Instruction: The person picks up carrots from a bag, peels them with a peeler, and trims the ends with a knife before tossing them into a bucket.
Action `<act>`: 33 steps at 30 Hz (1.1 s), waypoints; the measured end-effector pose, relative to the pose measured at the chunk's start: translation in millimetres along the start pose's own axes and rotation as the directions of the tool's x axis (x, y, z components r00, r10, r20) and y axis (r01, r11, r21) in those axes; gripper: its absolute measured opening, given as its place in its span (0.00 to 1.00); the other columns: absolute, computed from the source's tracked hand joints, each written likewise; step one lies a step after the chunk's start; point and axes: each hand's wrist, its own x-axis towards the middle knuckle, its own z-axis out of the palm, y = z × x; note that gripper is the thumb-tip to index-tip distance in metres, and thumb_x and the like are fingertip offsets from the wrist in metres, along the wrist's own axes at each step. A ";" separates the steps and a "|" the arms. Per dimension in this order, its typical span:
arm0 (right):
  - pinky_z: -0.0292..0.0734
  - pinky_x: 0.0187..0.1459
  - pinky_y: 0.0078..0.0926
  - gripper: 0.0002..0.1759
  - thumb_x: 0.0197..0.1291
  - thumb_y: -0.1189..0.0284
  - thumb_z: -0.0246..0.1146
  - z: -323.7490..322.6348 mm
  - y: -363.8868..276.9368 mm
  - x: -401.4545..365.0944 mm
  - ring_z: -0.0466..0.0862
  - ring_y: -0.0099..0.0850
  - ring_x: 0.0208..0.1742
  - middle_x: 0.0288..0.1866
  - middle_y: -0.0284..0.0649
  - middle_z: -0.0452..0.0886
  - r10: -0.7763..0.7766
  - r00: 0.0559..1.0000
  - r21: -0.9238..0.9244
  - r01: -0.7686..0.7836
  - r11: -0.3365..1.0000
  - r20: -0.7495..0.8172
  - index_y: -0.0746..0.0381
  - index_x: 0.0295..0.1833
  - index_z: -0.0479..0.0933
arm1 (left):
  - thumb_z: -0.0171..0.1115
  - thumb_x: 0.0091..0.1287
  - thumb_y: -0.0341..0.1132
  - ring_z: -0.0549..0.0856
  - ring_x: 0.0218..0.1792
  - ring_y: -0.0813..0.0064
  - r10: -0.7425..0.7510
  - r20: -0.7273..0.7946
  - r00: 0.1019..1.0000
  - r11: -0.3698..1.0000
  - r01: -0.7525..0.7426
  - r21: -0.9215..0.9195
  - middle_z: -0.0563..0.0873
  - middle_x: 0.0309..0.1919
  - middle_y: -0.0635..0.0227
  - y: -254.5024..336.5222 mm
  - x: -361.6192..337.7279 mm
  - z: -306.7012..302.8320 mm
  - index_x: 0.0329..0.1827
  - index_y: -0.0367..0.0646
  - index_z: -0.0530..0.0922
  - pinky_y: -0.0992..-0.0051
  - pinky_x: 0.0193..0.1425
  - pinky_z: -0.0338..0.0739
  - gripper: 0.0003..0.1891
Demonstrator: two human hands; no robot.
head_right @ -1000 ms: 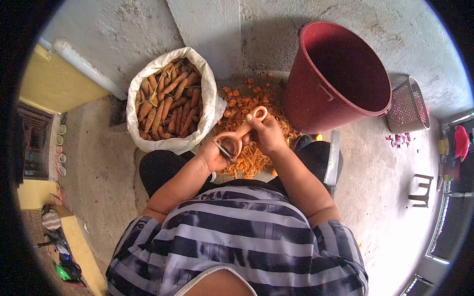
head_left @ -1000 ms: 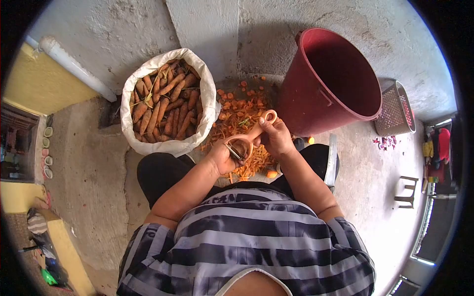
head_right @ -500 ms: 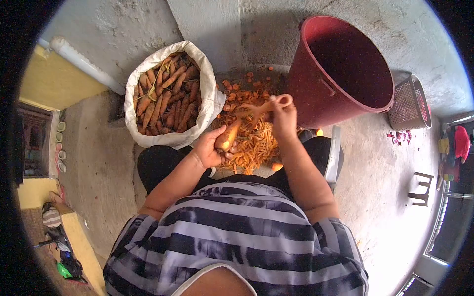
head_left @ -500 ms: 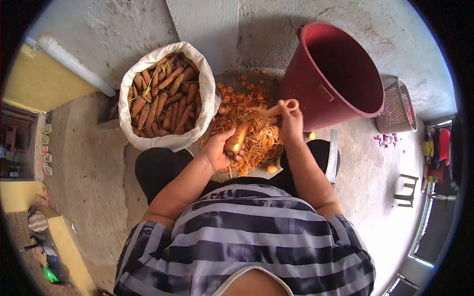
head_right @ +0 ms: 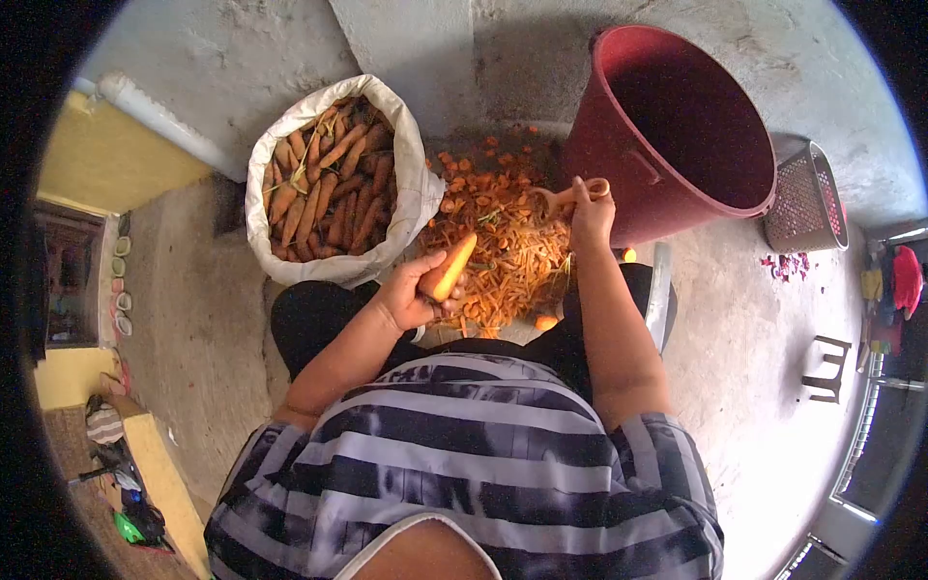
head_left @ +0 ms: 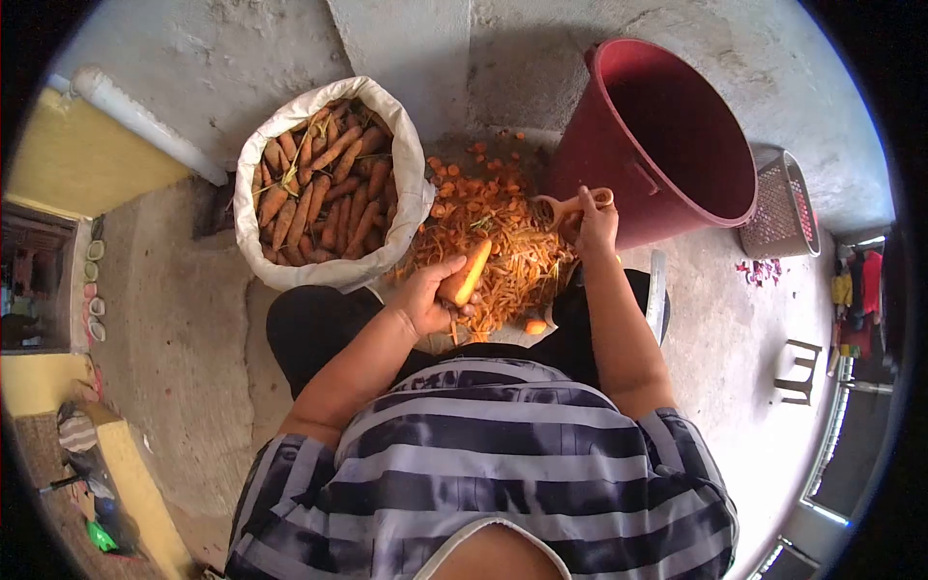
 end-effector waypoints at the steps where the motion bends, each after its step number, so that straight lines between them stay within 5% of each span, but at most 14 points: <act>1: 0.65 0.14 0.18 0.07 0.59 0.71 0.58 5.9 -10.6 -11.1 0.69 0.22 0.14 0.21 0.35 0.71 0.026 0.998 0.069 -0.030 0.997 0.057 0.57 0.36 0.66 | 0.46 0.67 0.44 0.75 0.32 0.71 0.012 -0.047 0.999 1.000 -0.011 0.010 0.77 0.35 0.62 0.7 0.6 0.9 0.51 0.43 0.70 0.76 0.29 0.68 0.17; 4: 0.68 0.16 0.20 0.07 0.60 0.70 0.57 42.0 -37.5 -68.7 0.70 0.23 0.16 0.25 0.36 0.72 0.097 0.946 0.193 -0.162 0.968 0.309 0.60 0.37 0.67 | 0.44 0.67 0.45 0.76 0.32 0.72 -0.004 -0.033 0.999 1.000 0.005 0.028 0.78 0.36 0.63 0.7 6.2 5.3 0.50 0.44 0.70 0.76 0.30 0.69 0.17; 7: 0.65 0.16 0.19 0.07 0.61 0.68 0.57 55.6 -42.8 -104.5 0.70 0.23 0.16 0.23 0.37 0.74 0.191 0.782 0.197 -0.371 0.908 0.593 0.59 0.37 0.67 | 0.45 0.66 0.44 0.78 0.29 0.72 0.058 -0.123 0.991 0.998 -0.056 0.020 0.80 0.32 0.66 -4.0 4.7 19.0 0.44 0.44 0.74 0.75 0.27 0.70 0.15; 12: 0.64 0.15 0.18 0.07 0.60 0.69 0.58 62.4 -33.7 -104.4 0.70 0.23 0.15 0.22 0.37 0.75 0.192 0.704 0.224 -0.453 0.863 0.684 0.59 0.36 0.67 | 0.46 0.65 0.41 0.77 0.29 0.72 0.035 -0.008 0.999 0.999 -0.035 0.032 0.79 0.29 0.66 -4.8 9.8 6.2 0.38 0.44 0.76 0.73 0.26 0.68 0.13; 15: 0.66 0.16 0.19 0.07 0.59 0.71 0.59 51.9 -14.7 -71.4 0.70 0.23 0.15 0.22 0.38 0.74 0.194 0.768 0.228 -0.404 0.886 0.610 0.60 0.35 0.67 | 0.47 0.65 0.42 0.76 0.29 0.72 -0.035 0.008 0.999 0.999 0.035 -0.004 0.77 0.30 0.63 -6.3 3.6 10.8 0.45 0.43 0.73 0.75 0.27 0.69 0.14; 17: 0.63 0.17 0.18 0.07 0.58 0.71 0.59 28.3 1.5 -25.5 0.67 0.21 0.17 0.23 0.35 0.71 0.149 0.946 0.085 -0.181 0.980 0.287 0.58 0.35 0.66 | 0.47 0.66 0.43 0.75 0.29 0.72 -0.061 0.026 0.998 0.998 0.061 -0.008 0.76 0.32 0.62 -9.4 -2.0 12.8 0.48 0.43 0.70 0.76 0.28 0.69 0.15; 19: 0.64 0.16 0.18 0.07 0.58 0.74 0.59 -2.1 9.3 0.2 0.67 0.21 0.16 0.23 0.35 0.71 0.075 0.991 -0.033 -0.072 0.997 0.108 0.58 0.35 0.66 | 0.47 0.66 0.44 0.73 0.31 0.71 -0.045 0.036 0.998 0.999 0.044 0.024 0.74 0.34 0.61 -6.6 -4.0 12.7 0.50 0.45 0.68 0.76 0.30 0.68 0.16; 22: 0.70 0.17 0.20 0.09 0.56 0.72 0.61 -2.8 0.4 -6.4 0.73 0.26 0.19 0.28 0.37 0.72 0.083 0.995 0.209 -0.069 0.975 -0.060 0.59 0.36 0.67 | 0.48 0.66 0.43 0.74 0.31 0.70 0.006 -0.059 0.998 1.000 -0.004 0.027 0.73 0.35 0.62 -1.4 -2.2 11.4 0.50 0.45 0.68 0.75 0.29 0.68 0.15; 25: 0.66 0.14 0.18 0.06 0.60 0.70 0.56 26.6 -27.4 -57.7 0.72 0.24 0.18 0.30 0.36 0.72 0.132 0.927 0.206 -0.214 0.955 0.351 0.58 0.38 0.66 | 0.49 0.65 0.43 0.74 0.31 0.70 -0.037 -0.131 0.991 0.999 0.032 -0.035 0.74 0.34 0.61 -3.4 5.7 10.3 0.49 0.44 0.69 0.76 0.29 0.68 0.15; 28: 0.62 0.15 0.18 0.04 0.61 0.71 0.54 50.8 -45.9 -107.7 0.67 0.23 0.14 0.21 0.37 0.72 0.126 0.697 0.234 -0.398 0.887 0.706 0.60 0.37 0.67 | 0.51 0.64 0.41 0.78 0.27 0.71 0.038 -0.094 0.995 0.999 -0.036 0.023 0.78 0.31 0.62 -5.9 2.8 28.3 0.43 0.41 0.73 0.75 0.25 0.71 0.13; 33: 0.63 0.16 0.18 0.05 0.59 0.72 0.57 53.9 -26.5 -89.1 0.68 0.24 0.14 0.21 0.38 0.73 0.170 0.674 0.169 -0.407 0.898 0.719 0.60 0.37 0.68 | 0.48 0.65 0.43 0.79 0.27 0.71 0.021 0.010 1.000 0.999 -0.022 0.037 0.79 0.30 0.65 -9.5 3.8 16.7 0.41 0.42 0.74 0.74 0.24 0.71 0.14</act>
